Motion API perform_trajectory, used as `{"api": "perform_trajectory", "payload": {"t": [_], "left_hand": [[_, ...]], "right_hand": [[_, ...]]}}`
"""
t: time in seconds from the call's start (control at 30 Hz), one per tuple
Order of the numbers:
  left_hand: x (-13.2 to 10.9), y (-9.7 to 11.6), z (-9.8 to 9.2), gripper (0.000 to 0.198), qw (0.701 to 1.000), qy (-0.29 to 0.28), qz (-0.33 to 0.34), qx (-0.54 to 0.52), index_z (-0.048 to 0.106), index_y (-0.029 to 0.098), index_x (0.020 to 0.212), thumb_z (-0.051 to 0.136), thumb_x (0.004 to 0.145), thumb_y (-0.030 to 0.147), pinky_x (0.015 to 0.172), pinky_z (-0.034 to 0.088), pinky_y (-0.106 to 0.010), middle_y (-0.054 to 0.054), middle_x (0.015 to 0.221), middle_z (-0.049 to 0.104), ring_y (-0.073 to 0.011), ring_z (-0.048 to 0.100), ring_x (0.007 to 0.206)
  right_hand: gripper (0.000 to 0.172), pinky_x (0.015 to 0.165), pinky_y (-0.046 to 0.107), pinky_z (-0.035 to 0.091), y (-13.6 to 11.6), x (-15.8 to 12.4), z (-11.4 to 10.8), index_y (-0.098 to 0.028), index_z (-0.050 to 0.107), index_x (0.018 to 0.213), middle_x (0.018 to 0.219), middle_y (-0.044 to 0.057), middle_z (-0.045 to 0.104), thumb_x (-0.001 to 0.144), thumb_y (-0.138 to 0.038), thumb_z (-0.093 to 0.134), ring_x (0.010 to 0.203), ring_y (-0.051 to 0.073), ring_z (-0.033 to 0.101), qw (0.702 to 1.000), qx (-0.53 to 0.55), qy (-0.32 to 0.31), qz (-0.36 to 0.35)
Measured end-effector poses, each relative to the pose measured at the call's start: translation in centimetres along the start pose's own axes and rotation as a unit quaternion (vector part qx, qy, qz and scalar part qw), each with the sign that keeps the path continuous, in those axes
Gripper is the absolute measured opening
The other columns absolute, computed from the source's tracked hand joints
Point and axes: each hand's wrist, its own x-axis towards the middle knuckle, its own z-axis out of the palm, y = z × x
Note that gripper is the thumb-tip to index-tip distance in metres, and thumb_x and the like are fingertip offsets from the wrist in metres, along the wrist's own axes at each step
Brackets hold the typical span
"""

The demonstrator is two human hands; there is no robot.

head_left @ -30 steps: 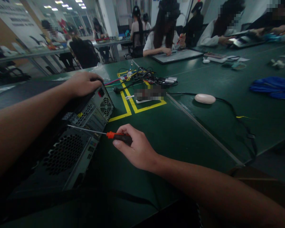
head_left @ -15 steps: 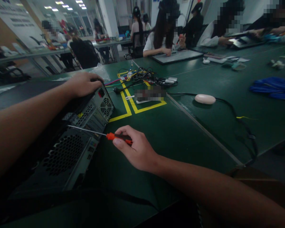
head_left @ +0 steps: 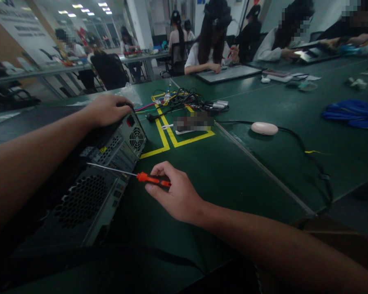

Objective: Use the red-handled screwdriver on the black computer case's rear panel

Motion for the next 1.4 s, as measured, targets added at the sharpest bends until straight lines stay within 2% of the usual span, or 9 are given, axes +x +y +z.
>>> {"api": "perform_trajectory", "payload": {"t": [0.3,0.63,0.77,0.97,1.07,1.17,1.27,1.4], "left_hand": [[-0.07,0.11,0.11,0.070,1.000,0.001,-0.005,-0.007,0.071,0.009,0.137,0.035,0.092,0.050,0.112,0.047,-0.048,-0.018,0.137,0.070,-0.0355,0.063,0.128],[0.09,-0.13,0.21,0.071,1.000,0.002,0.003,-0.001,0.070,0.007,0.136,0.034,0.091,0.050,0.111,0.047,-0.047,-0.020,0.137,0.070,-0.0364,0.063,0.129],[-0.03,0.10,0.09,0.070,1.000,0.000,-0.003,-0.002,0.070,0.008,0.136,0.034,0.091,0.048,0.112,0.046,-0.046,-0.019,0.139,0.069,-0.0358,0.062,0.130],[0.08,-0.03,0.19,0.072,1.000,0.003,-0.006,-0.002,0.071,0.009,0.136,0.034,0.091,0.051,0.111,0.047,-0.047,-0.019,0.137,0.070,-0.0361,0.063,0.128],[0.19,-0.21,0.30,0.071,1.000,0.004,-0.003,-0.004,0.071,0.010,0.135,0.034,0.090,0.052,0.111,0.047,-0.047,-0.018,0.136,0.071,-0.0349,0.064,0.128],[0.19,-0.25,0.31,0.071,1.000,0.006,-0.001,-0.006,0.072,0.009,0.133,0.034,0.090,0.051,0.111,0.047,-0.046,-0.018,0.136,0.071,-0.0340,0.064,0.127],[0.14,-0.19,0.28,0.070,1.000,0.008,0.007,-0.007,0.072,0.008,0.133,0.034,0.091,0.050,0.111,0.047,-0.046,-0.018,0.136,0.070,-0.0344,0.064,0.128],[0.11,-0.13,0.27,0.069,1.000,0.009,0.006,-0.005,0.071,0.008,0.134,0.034,0.091,0.048,0.111,0.047,-0.046,-0.018,0.136,0.071,-0.0347,0.063,0.128]], "right_hand": [[0.019,0.075,0.030,0.046,0.05,-0.01,-0.03,-0.022,0.062,0.103,0.091,-0.002,0.066,0.095,-0.038,0.070,0.075,0.015,0.058,1.000,-0.010,0.004,0.002],[0.017,0.075,0.029,0.044,0.06,0.05,-0.02,-0.021,0.065,0.100,0.090,-0.001,0.066,0.095,-0.036,0.071,0.076,0.015,0.058,1.000,-0.014,0.017,-0.012],[0.013,0.074,0.029,0.043,0.19,0.23,0.04,-0.019,0.070,0.099,0.088,0.000,0.066,0.099,-0.033,0.069,0.078,0.015,0.059,1.000,-0.016,0.022,-0.013],[0.020,0.073,0.030,0.044,0.33,0.19,0.18,-0.019,0.070,0.103,0.090,0.001,0.067,0.105,-0.037,0.060,0.080,0.016,0.061,1.000,-0.022,0.002,-0.003],[0.022,0.072,0.030,0.046,0.19,0.00,0.27,-0.022,0.063,0.112,0.091,0.000,0.068,0.099,-0.039,0.067,0.079,0.017,0.062,1.000,-0.010,-0.008,0.015],[0.027,0.073,0.030,0.046,0.12,-0.09,0.32,-0.024,0.057,0.109,0.089,-0.003,0.066,0.090,-0.030,0.074,0.078,0.017,0.062,1.000,-0.014,-0.003,0.021],[0.019,0.073,0.030,0.045,0.25,-0.02,0.33,-0.024,0.056,0.102,0.086,-0.004,0.064,0.089,-0.021,0.068,0.076,0.017,0.061,1.000,-0.013,0.001,0.010],[0.016,0.073,0.030,0.045,0.46,0.14,0.27,-0.024,0.057,0.102,0.087,-0.003,0.064,0.091,-0.021,0.067,0.077,0.017,0.061,1.000,-0.008,-0.004,0.005]]}}
